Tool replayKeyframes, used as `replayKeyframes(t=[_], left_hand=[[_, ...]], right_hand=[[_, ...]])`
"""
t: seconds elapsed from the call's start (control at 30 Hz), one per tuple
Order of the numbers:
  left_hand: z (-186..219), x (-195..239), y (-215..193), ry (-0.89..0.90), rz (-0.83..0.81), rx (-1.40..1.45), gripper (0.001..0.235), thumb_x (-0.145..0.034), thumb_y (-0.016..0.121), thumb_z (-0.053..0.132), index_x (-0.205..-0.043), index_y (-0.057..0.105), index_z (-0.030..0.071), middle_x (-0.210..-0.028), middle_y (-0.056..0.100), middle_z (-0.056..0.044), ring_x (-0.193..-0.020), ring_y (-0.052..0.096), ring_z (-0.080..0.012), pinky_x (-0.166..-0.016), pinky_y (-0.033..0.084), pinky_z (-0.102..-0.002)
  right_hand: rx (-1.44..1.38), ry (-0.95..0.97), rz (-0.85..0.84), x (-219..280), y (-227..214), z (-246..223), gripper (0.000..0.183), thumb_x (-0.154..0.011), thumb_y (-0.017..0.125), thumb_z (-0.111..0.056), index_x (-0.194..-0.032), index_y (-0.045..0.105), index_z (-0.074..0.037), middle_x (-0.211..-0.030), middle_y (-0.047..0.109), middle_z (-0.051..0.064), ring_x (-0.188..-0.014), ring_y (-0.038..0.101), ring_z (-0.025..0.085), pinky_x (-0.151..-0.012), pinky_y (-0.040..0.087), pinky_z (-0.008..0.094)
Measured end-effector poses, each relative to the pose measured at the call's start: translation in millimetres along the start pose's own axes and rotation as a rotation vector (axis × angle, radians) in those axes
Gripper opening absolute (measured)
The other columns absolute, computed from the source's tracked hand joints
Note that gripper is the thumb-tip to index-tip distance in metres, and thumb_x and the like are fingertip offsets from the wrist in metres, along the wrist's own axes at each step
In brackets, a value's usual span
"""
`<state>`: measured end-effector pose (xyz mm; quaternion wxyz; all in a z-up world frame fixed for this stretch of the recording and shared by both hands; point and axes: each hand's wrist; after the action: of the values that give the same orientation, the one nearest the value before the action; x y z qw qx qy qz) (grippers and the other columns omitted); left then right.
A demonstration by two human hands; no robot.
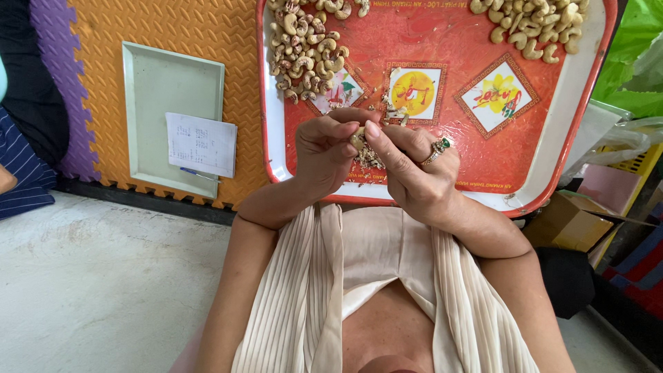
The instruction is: The person peels the outer skin off cashew nuts by hand. They hold each nut, remove the skin, and place the peeled nut onto a tray while discarding the skin.
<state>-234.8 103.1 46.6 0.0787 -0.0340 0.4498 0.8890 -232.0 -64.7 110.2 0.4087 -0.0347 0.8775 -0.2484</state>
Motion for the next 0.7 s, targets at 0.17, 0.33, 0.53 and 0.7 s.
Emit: replayKeyframes(t=[0.17,0.33,0.53,0.7], left_hand=[[-0.2,2.4,-7.7,-0.03,0.015,-0.028,0.024,-0.087,0.078,-0.009,-0.109,0.069,-0.009,-0.121,0.063,-0.035,-0.113,0.07,-0.038,-0.091,0.062,-0.037],[-2.6,3.8,-6.0,0.003,0.071,-0.022,0.024,-0.084,0.08,-0.009,-0.104,0.066,-0.01,-0.12,0.064,-0.036,-0.11,0.073,-0.0366,-0.088,0.064,-0.035],[-5.6,11.7,-4.9,-0.023,0.071,-0.036,0.03,-0.085,0.08,-0.009,-0.109,0.063,-0.01,-0.121,0.067,-0.033,-0.112,0.073,-0.0374,-0.092,0.064,-0.037],[-4.6,-0.7,-3.4,-0.032,-0.036,0.063,0.055,-0.091,0.075,-0.009,-0.141,0.053,-0.003,-0.128,0.069,-0.03,-0.122,0.069,-0.0344,-0.103,0.06,-0.043]], right_hand=[[0.024,-0.033,-0.005,2.7,1.6,2.6,0.04,-0.093,0.053,0.008,-0.125,0.077,0.004,-0.098,0.07,0.021,-0.06,0.059,0.03,-0.054,0.054,0.041],[0.05,-0.052,-0.004,-1.1,1.9,1.1,0.041,-0.093,0.052,0.007,-0.125,0.077,0.004,-0.099,0.069,0.023,-0.062,0.058,0.028,-0.054,0.054,0.039],[0.009,-0.044,0.048,-0.7,3.3,0.0,0.039,-0.093,0.053,0.009,-0.121,0.079,0.003,-0.099,0.069,0.024,-0.063,0.061,0.03,-0.056,0.055,0.041],[-0.406,0.257,0.059,-6.6,-3.6,-6.0,0.029,-0.098,0.057,0.009,-0.123,0.071,0.011,-0.095,0.07,0.024,-0.072,0.066,0.03,-0.06,0.054,0.041]])
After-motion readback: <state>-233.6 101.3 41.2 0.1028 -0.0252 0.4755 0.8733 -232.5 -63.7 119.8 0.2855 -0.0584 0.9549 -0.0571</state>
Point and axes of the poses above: each hand's wrist, its own x-axis away from the middle knuckle, its own y-axis out of the palm, z = x × y
